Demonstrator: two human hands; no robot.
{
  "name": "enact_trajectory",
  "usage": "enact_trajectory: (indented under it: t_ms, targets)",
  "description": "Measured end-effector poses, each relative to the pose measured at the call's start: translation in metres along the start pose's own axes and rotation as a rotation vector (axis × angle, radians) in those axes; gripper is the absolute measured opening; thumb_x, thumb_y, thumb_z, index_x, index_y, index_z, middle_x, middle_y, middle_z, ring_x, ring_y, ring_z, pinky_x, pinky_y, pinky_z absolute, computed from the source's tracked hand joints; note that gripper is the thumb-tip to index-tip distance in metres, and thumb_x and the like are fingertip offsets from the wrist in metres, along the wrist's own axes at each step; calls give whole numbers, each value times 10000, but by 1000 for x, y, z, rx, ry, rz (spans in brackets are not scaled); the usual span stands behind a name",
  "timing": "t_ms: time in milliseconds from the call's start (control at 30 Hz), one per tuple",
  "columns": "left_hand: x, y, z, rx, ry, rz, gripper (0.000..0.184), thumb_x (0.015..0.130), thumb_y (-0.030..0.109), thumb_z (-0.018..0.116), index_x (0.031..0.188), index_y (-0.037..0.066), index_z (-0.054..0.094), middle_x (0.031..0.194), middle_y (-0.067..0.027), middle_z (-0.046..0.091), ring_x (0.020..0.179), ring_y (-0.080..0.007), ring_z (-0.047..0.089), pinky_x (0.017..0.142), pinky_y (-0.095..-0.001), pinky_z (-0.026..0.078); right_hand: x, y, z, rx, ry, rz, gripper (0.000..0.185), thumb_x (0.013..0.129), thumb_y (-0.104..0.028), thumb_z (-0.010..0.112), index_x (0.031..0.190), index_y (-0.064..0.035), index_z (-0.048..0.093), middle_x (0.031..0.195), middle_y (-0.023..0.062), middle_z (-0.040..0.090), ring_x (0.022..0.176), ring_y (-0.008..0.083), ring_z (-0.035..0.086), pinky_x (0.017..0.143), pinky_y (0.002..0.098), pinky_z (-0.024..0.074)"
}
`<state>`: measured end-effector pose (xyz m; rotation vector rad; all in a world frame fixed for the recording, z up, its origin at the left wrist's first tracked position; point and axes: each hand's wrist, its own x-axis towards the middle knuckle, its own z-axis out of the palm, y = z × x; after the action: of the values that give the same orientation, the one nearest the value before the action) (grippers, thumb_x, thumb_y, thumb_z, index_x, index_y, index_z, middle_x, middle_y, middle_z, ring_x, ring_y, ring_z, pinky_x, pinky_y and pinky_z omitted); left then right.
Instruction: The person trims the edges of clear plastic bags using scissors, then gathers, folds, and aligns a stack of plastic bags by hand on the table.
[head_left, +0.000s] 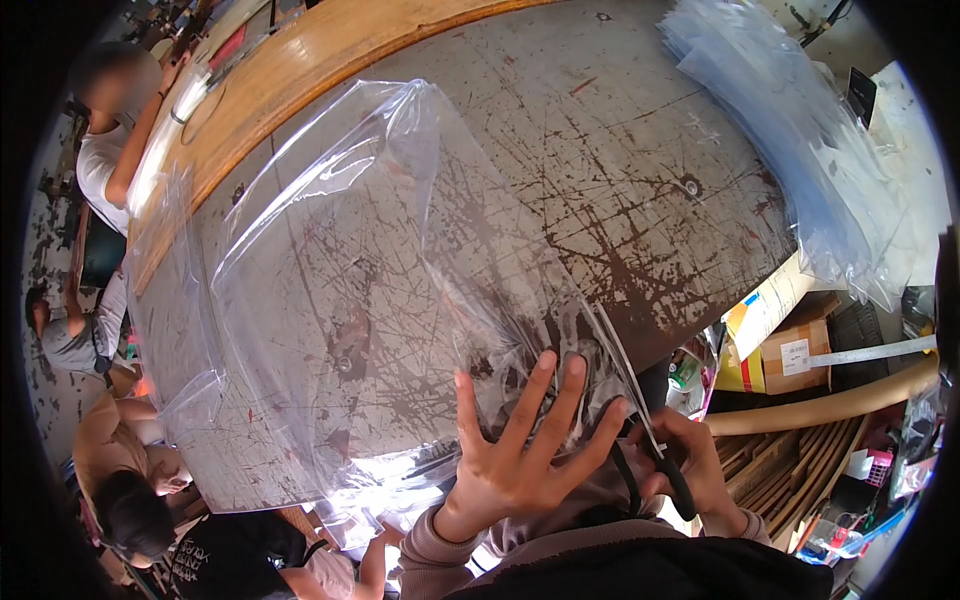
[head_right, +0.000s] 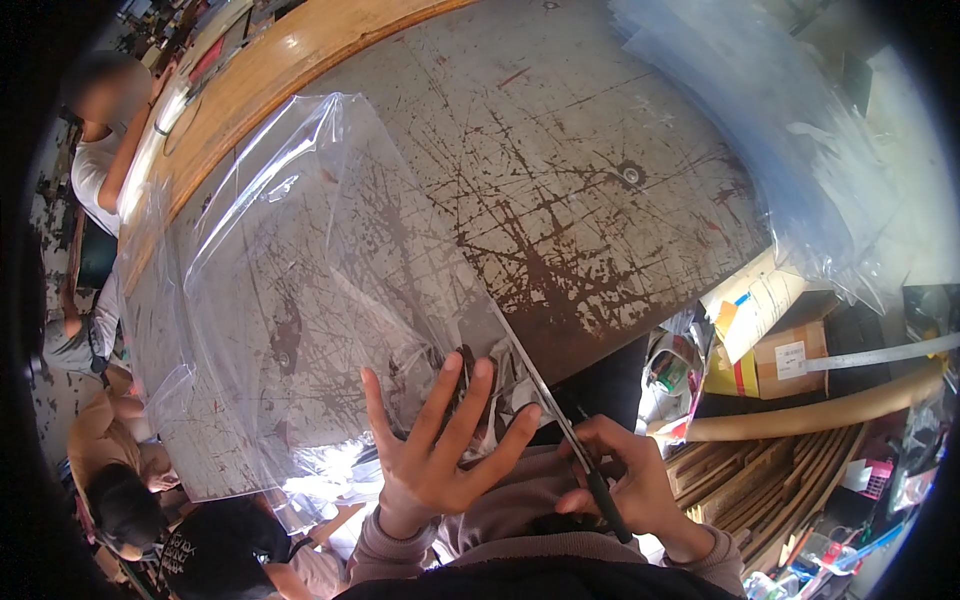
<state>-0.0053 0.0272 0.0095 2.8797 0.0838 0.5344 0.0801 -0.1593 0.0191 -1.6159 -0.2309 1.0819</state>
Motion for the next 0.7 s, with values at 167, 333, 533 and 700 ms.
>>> enact_trajectory:
  t_ms: [167,333,533,700]
  targets:
    - [-5,3,1,-27,21,41,309,794,406,587,1102,386,578,1170,-55,600,1109,-233,561,1000,-694,161,0,-2,4,64,25,-13,679,558,-445,854,977,-16,537,653,-17,509,605,52,464,552,205,359]
    - [-5,3,0,-50,13,29,300,801,394,585,1100,376,583,1169,-59,599,1112,-236,559,995,-698,162,-1,5,1,34,11,-27,643,571,-416,855,966,-20,537,670,-9,527,611,48,470,537,199,348]
    - [-5,3,1,-14,8,41,297,801,421,577,1096,380,584,1156,-56,607,1113,-233,560,991,-700,166,0,8,2,66,24,-38,636,593,-389,851,990,-22,517,684,4,546,622,51,479,528,194,345]
    - [-8,8,-5,-55,-15,74,324,785,500,573,1092,396,585,1132,-40,620,1096,-220,573,983,-704,172,0,12,0,100,18,-47,701,573,-428,853,1010,-15,493,681,7,541,628,61,479,546,202,366]
